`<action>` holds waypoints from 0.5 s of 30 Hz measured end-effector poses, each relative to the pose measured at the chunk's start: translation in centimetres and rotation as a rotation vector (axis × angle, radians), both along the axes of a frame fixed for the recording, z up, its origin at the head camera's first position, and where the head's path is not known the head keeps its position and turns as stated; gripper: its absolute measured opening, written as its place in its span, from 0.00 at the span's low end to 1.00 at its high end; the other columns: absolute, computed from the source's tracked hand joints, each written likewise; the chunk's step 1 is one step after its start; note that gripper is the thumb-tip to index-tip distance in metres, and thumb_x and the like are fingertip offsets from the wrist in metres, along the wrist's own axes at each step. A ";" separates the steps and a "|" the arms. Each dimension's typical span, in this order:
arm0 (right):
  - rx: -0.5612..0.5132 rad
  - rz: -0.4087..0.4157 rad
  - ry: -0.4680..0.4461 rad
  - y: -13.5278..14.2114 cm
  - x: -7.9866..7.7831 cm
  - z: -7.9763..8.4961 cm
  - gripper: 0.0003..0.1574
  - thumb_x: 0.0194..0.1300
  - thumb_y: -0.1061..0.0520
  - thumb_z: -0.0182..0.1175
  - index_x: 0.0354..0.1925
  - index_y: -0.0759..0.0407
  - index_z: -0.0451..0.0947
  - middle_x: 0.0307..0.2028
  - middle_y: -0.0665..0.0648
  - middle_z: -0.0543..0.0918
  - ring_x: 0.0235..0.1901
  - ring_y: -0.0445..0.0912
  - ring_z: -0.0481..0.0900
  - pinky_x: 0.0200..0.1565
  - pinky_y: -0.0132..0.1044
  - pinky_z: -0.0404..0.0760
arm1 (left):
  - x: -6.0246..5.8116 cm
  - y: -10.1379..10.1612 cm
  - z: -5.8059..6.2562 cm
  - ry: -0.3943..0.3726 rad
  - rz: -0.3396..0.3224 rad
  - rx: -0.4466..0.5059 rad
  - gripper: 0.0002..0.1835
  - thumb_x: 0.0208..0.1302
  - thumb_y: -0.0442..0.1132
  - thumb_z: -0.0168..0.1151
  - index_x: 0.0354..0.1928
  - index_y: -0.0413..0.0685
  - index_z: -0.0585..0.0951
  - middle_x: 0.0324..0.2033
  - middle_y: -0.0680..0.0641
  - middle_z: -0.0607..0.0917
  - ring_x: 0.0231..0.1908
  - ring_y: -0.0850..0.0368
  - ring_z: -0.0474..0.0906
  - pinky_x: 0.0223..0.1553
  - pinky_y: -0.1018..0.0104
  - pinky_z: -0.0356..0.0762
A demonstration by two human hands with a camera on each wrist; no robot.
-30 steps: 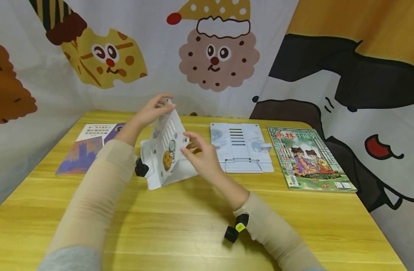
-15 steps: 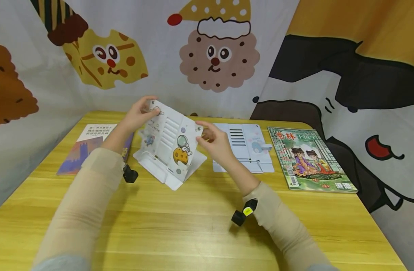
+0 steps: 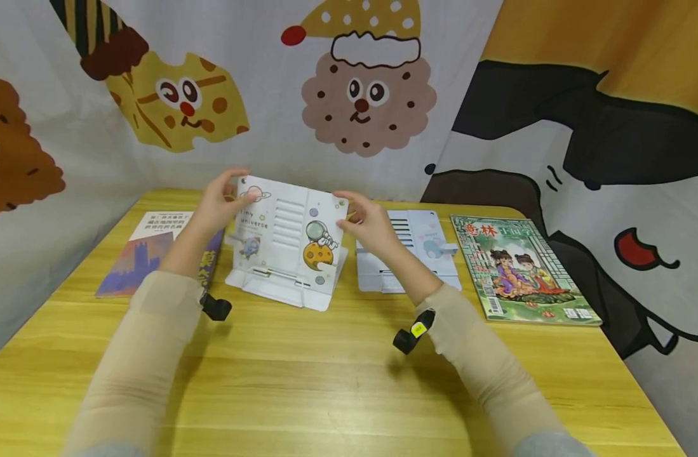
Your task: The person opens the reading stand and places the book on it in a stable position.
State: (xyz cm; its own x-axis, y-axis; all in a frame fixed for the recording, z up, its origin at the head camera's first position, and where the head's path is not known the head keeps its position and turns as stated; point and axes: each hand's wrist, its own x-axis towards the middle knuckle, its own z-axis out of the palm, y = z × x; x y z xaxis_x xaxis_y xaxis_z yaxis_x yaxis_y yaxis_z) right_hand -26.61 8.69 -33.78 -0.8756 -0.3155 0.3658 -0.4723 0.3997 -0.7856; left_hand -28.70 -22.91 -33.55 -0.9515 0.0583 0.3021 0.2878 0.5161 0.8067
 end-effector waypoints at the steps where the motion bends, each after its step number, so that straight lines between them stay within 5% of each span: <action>1: 0.011 -0.006 -0.009 0.0 -0.2 0.0 0.36 0.58 0.66 0.67 0.64 0.46 0.72 0.39 0.58 0.81 0.33 0.48 0.79 0.33 0.38 0.81 | 0.1 0.0 -0.1 0.001 -0.002 0.008 0.28 0.65 0.40 0.63 0.66 0.50 0.69 0.32 0.41 0.77 0.23 0.58 0.70 0.22 0.68 0.71; 6: 0.058 -0.021 -0.017 -0.1 -1.2 -0.3 0.45 0.58 0.68 0.67 0.68 0.42 0.65 0.40 0.58 0.75 0.34 0.48 0.78 0.33 0.38 0.81 | 0.7 0.0 -0.4 -0.015 -0.014 0.059 0.31 0.64 0.31 0.62 0.68 0.51 0.67 0.37 0.37 0.79 0.27 0.55 0.78 0.26 0.64 0.78; 15: 0.026 -0.015 -0.039 -0.5 -3.0 -0.7 0.47 0.58 0.70 0.65 0.69 0.39 0.64 0.39 0.58 0.72 0.30 0.49 0.77 0.31 0.37 0.80 | 0.9 0.4 -0.7 0.001 0.030 0.125 0.32 0.64 0.29 0.61 0.69 0.50 0.65 0.38 0.32 0.80 0.24 0.55 0.77 0.22 0.68 0.76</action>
